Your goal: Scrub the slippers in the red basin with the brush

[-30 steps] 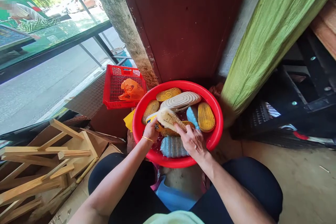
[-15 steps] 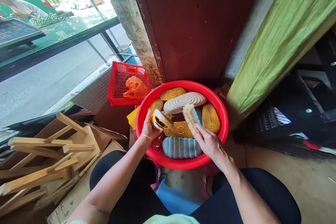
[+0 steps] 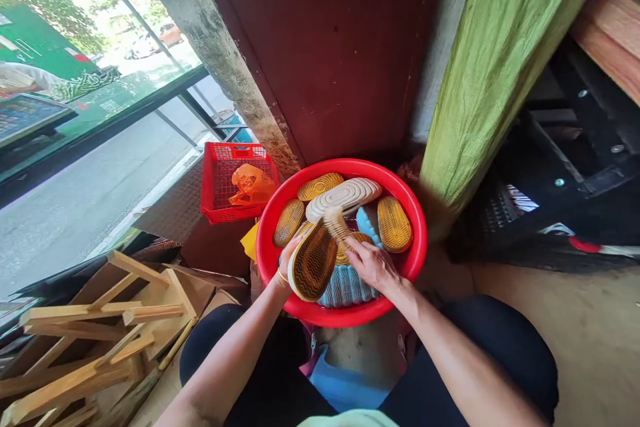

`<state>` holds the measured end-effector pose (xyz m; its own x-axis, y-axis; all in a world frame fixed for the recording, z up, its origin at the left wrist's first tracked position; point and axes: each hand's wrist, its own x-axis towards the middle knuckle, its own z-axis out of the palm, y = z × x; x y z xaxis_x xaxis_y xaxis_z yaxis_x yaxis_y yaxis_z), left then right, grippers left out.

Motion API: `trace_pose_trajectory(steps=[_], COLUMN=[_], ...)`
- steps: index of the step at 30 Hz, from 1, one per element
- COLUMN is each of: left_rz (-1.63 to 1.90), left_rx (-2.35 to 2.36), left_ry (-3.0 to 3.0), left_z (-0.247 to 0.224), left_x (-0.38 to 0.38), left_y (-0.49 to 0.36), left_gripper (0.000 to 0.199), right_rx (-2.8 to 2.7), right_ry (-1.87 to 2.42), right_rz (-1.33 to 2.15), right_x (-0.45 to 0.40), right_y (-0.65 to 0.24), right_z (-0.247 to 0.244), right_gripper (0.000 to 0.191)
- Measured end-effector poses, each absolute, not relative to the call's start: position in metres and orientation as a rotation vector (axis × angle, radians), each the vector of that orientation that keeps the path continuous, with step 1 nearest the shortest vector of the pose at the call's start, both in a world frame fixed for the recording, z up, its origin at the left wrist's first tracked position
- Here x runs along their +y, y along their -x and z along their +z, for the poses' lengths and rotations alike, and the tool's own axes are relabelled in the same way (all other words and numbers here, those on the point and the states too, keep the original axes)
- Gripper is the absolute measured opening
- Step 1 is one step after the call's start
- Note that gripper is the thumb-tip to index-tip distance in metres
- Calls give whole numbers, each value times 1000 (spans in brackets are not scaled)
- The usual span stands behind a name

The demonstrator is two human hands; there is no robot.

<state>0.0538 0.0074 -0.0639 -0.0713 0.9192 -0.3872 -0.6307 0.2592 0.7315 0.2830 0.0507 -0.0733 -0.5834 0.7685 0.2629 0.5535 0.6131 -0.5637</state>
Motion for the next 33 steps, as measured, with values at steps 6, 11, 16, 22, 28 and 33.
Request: trace_pose_trajectory(steps=[6, 11, 16, 22, 28, 33], left_rz=[1208, 1250, 1271, 1235, 1222, 1231], left_rx=[1000, 1059, 1076, 1320, 1341, 1230], left_ry=[-374, -442, -501, -863, -954, -883], left_z=[-66, -54, -56, -61, -81, -109], left_x=[6, 12, 24, 19, 22, 23], left_y=[-53, -58, -76, -77, -77, -89], left_gripper=[46, 41, 41, 37, 34, 41], right_rx=[-2383, -2396, -2349, -2243, -2516, -2682], right_ry=[865, 1318, 1357, 1380, 1233, 1245], right_rz=[601, 483, 375, 336, 367, 282], right_x=[32, 60, 68, 80, 48, 26], right_y=[-275, -282, -295, -312, -291, -276], right_z=[-67, -93, -93, -75, -75, -107], right_gripper=[43, 43, 50, 49, 47, 48])
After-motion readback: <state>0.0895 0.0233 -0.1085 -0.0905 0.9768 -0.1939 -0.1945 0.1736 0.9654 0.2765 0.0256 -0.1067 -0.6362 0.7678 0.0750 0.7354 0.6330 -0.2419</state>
